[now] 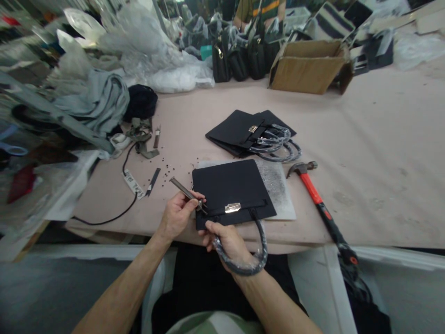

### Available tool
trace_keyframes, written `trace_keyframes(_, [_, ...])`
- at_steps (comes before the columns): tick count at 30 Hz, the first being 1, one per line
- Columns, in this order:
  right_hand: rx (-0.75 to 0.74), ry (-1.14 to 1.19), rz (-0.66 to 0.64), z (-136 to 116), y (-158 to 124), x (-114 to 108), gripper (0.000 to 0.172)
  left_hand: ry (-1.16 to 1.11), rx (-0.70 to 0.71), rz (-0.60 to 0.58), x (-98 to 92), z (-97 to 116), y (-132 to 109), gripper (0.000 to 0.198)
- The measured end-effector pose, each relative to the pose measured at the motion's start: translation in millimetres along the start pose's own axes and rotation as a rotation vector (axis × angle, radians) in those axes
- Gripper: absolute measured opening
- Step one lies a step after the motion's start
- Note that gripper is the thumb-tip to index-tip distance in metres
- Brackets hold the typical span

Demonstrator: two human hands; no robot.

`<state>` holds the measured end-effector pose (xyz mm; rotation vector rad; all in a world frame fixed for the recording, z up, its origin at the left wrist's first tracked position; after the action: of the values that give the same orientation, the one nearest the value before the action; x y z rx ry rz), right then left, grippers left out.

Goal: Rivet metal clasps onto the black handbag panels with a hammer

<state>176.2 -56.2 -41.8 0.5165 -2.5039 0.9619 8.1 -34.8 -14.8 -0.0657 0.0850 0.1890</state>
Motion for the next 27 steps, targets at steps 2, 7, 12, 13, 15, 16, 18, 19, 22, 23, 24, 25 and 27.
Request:
trace_keyframes(2, [-0.066,-0.181,0.067,1,-3,1,0.043,-0.043,-0.023,0.039,-0.5,1,-4,0.015])
trace_keyframes(7, [-0.105,-0.223,0.067,4,-10,-2,0.044,-0.134,-0.033,0.049,-2.7,6,-17,0.016])
trace_keyframes(12, [-0.169,-0.061,-0.105,12,-9,1,0.033,-0.024,0.008,0.038,-2.9,14,-27,0.011])
trace_keyframes(13, [-0.178,-0.044,-0.12,13,-9,2,0.033,0.01,0.017,0.039,-2.7,15,-27,0.011])
trace_keyframes(15, [-0.169,-0.012,-0.096,16,-8,3,0.035,0.033,0.027,0.037,-2.6,15,-26,0.009])
trace_keyframes(16, [-0.153,-0.004,-0.067,17,-8,3,0.037,0.023,0.027,0.031,-2.7,16,-25,0.009])
trace_keyframes(18, [-0.117,0.004,-0.009,17,-8,2,0.044,-0.002,0.028,0.015,-3.3,17,-24,0.008])
trace_keyframes(19, [-0.103,0.013,0.016,17,-8,2,0.046,-0.004,0.03,0.008,-3.7,17,-24,0.009])
trace_keyframes(22, [-0.093,0.051,0.089,15,-10,2,0.049,0.016,0.047,-0.024,-4.6,19,-23,0.011])
trace_keyframes(23, [-0.089,0.059,0.11,15,-10,2,0.049,0.019,0.057,-0.031,-4.6,19,-24,0.011])
trace_keyframes(24, [-0.082,0.059,0.126,15,-10,2,0.05,0.016,0.068,-0.036,-4.6,20,-24,0.011])
trace_keyframes(25, [-0.072,0.054,0.133,16,-10,2,0.049,0.013,0.08,-0.039,-4.4,20,-24,0.011])
trace_keyframes(27, [-0.065,0.042,0.135,19,-9,1,0.048,0.021,0.097,-0.041,-3.9,20,-24,0.011])
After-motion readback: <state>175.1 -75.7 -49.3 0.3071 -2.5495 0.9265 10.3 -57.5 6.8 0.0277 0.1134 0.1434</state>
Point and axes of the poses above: each hand's wrist, its own y-axis towards the middle knuckle, its own x-axis out of the palm, z = x × y, the point moved 1 cm from there along y, towards the middle knuckle, and after that the axes turned 2 degrees about -x, right-handed, at the moved point
